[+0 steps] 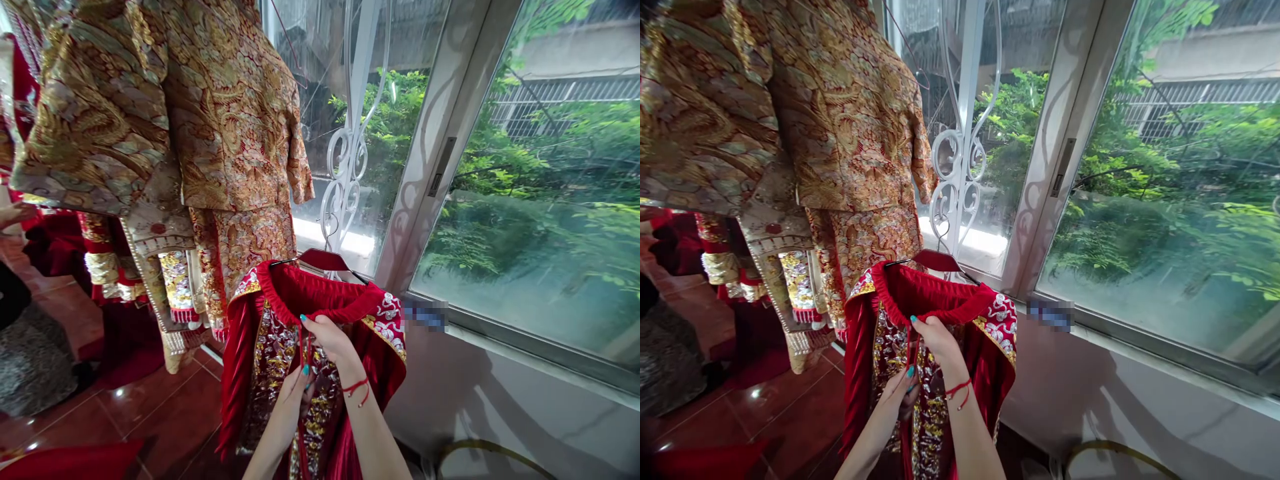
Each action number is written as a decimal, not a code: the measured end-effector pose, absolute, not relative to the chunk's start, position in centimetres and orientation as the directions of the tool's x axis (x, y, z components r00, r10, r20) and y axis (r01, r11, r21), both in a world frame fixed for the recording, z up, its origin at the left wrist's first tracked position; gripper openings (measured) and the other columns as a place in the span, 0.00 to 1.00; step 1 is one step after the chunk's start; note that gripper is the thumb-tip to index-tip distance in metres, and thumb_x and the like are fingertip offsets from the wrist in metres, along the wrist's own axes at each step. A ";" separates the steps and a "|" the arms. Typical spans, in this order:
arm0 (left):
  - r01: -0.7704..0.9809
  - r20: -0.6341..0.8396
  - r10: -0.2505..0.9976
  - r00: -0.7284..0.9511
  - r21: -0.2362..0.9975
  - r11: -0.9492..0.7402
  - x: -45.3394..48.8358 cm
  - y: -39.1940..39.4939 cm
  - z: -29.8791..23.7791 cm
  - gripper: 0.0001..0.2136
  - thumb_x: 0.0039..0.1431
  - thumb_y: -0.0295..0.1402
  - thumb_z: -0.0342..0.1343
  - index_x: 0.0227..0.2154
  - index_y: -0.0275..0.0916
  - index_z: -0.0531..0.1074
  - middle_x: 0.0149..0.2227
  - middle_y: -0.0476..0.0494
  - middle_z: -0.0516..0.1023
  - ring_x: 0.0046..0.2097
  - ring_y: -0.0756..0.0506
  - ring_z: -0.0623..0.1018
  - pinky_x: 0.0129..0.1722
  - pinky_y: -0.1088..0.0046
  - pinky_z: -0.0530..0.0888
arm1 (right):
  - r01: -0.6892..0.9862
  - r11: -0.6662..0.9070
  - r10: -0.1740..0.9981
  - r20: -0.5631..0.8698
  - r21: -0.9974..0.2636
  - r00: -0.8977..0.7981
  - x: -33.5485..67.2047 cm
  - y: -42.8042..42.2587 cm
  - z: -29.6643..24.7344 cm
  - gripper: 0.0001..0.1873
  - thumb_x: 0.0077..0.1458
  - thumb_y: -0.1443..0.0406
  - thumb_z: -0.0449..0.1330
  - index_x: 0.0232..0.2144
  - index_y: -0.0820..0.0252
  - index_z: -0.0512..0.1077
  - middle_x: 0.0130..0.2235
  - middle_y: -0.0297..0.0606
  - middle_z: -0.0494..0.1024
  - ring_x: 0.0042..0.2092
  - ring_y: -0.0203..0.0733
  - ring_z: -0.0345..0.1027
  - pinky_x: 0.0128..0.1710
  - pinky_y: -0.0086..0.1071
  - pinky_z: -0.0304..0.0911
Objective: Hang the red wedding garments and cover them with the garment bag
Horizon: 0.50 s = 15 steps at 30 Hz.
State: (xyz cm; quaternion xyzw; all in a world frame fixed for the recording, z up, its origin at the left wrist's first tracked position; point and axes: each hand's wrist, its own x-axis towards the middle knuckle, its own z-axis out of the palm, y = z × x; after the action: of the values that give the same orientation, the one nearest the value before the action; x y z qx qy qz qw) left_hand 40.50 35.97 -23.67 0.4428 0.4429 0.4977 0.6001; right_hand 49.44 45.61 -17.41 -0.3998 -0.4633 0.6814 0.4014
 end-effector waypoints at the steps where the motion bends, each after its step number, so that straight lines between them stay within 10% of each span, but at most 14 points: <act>1: -0.202 -0.080 0.985 0.153 0.973 0.110 40.5 35.9 -23.4 0.30 0.42 0.67 0.54 0.21 0.42 0.56 0.16 0.62 0.50 0.18 0.56 0.47 0.18 0.77 0.48 | -0.180 -0.255 0.915 -0.177 -0.950 -0.363 49.6 45.9 -17.0 0.21 0.47 0.52 0.69 0.22 0.61 0.67 0.19 0.28 0.69 0.24 0.34 0.66 0.29 0.29 0.65; 9: 0.011 0.043 0.997 0.067 0.999 -0.044 39.7 36.3 -21.7 0.28 0.49 0.65 0.50 0.23 0.41 0.60 0.22 0.54 0.59 0.25 0.50 0.59 0.26 0.73 0.61 | -0.243 -0.369 0.794 -0.168 -0.897 -0.585 49.9 44.0 -16.0 0.19 0.53 0.51 0.64 0.28 0.63 0.72 0.23 0.33 0.72 0.24 0.34 0.66 0.24 0.28 0.62; 15: 0.069 0.107 0.992 -0.068 0.992 -0.103 40.5 35.3 -21.8 0.26 0.55 0.61 0.47 0.25 0.40 0.65 0.26 0.49 0.66 0.31 0.46 0.65 0.36 0.69 0.67 | -0.496 -0.450 0.839 -0.161 -0.742 -0.520 48.7 44.2 -16.1 0.12 0.51 0.67 0.67 0.23 0.64 0.67 0.20 0.27 0.64 0.21 0.28 0.56 0.23 0.24 0.56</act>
State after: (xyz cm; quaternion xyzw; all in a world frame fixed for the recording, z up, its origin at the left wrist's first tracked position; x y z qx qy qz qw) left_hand 40.50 35.29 -21.79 0.5236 0.5067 0.5266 0.4380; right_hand 48.69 44.15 -16.14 -0.2645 -0.3239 0.8093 0.4125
